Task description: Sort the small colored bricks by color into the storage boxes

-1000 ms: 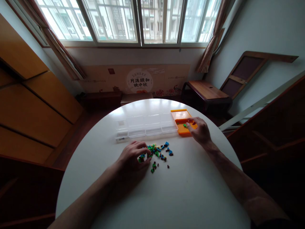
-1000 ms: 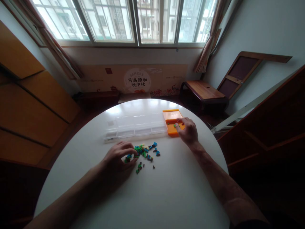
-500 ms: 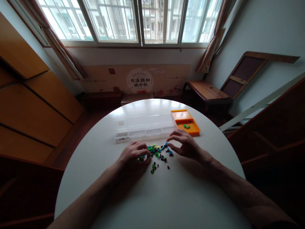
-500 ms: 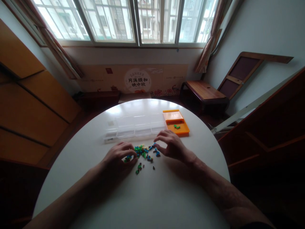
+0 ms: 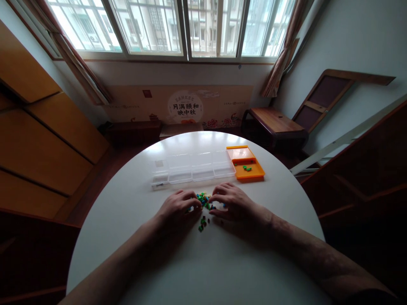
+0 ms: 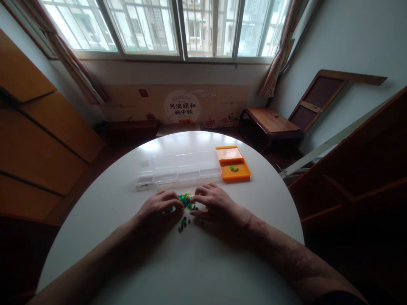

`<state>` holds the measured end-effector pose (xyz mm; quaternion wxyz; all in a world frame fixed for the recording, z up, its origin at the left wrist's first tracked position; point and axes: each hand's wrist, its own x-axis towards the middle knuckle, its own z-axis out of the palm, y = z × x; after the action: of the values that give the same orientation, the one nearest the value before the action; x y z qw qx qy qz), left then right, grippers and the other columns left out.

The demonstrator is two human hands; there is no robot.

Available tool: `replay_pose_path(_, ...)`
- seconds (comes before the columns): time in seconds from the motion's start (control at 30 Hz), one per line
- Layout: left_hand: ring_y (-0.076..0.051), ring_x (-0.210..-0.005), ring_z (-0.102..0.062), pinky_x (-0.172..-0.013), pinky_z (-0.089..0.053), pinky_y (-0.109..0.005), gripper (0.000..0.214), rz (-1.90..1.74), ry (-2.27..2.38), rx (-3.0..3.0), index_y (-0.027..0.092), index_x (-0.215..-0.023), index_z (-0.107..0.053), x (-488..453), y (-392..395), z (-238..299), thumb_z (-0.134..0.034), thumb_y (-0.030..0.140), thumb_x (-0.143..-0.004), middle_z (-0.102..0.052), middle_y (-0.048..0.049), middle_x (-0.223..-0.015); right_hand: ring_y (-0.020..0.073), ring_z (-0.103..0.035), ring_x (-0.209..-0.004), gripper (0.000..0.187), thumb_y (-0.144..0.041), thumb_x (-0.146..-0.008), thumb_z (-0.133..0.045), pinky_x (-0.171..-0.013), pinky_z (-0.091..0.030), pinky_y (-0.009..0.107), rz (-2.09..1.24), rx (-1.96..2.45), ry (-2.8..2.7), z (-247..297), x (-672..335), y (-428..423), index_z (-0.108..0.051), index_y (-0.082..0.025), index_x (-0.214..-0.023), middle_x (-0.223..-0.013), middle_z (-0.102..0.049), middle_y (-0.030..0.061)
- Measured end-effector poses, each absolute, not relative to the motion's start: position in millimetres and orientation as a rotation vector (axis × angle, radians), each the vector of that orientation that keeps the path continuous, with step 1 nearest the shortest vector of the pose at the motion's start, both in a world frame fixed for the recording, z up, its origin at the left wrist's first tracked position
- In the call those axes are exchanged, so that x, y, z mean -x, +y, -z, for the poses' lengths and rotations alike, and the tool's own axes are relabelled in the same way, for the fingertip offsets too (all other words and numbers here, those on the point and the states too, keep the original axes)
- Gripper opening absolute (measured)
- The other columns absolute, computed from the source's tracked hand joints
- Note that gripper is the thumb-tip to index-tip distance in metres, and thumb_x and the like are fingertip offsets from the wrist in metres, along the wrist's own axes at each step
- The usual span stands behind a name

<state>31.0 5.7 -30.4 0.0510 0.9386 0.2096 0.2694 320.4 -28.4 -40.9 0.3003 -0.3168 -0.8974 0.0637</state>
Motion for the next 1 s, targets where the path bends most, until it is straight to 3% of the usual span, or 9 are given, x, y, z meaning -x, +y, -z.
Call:
replay_pose_path(0.13,-0.015,-0.076,-0.067,-0.077,-0.054,-0.028,0.012,-0.879,0.626,-2.871,0.022,-0.102,-0.074,-34.2,6.5,30.8,-0.065,0.026,-0.109,-0.076,-0.0046,-0.096,0.0231,-0.069,-0.101,0.031,-0.047,-0.098,-0.082,-0.099,-0.054,0.039,-0.163,0.848,-2.405,37.7,-318.4,-30.3,-0.075,-0.027,-0.121,-0.11,-0.073,0.006)
replay_pose_path(0.33,-0.016,-0.076,-0.066,-0.076,-0.052,-0.028,0.011,-0.924,0.606,-2.83,0.021,-0.103,-0.07,-35.5,6.6,29.3,-0.063,0.025,-0.11,-0.077,-0.0034,-0.096,0.0227,-0.07,-0.101,0.019,-0.031,-0.097,-0.081,-0.099,-0.054,0.038,-0.204,0.881,-2.355,35.1,-319.7,-31.8,-0.076,-0.026,-0.115,-0.11,-0.074,0.0055)
replay_pose_path(0.63,-0.015,-0.075,-0.068,-0.079,-0.052,-0.029,0.013,-0.902,0.606,-2.832,0.021,-0.103,-0.071,-36.0,6.8,28.9,-0.062,0.027,-0.111,-0.078,-0.0036,-0.097,0.0242,-0.07,-0.106,0.023,-0.032,-0.096,-0.08,-0.105,-0.053,0.042,-0.339,0.869,-2.364,32.2,-322.7,-32.4,-0.073,-0.025,-0.116,-0.116,-0.075,0.0059)
replay_pose_path(1.0,-0.015,-0.077,-0.068,-0.081,-0.051,-0.028,0.015,-0.896,0.6,-2.839,0.02,-0.102,-0.069,-34.2,5.5,26.5,-0.061,0.028,-0.112,-0.079,-0.0033,-0.096,0.0239,-0.07,-0.097,0.005,-0.027,-0.103,-0.071,-0.096,-0.054,0.042,-0.136,0.837,-2.22,24.7,-329.2,-25.8,-0.075,-0.025,-0.107,-0.103,-0.078,0.0049)
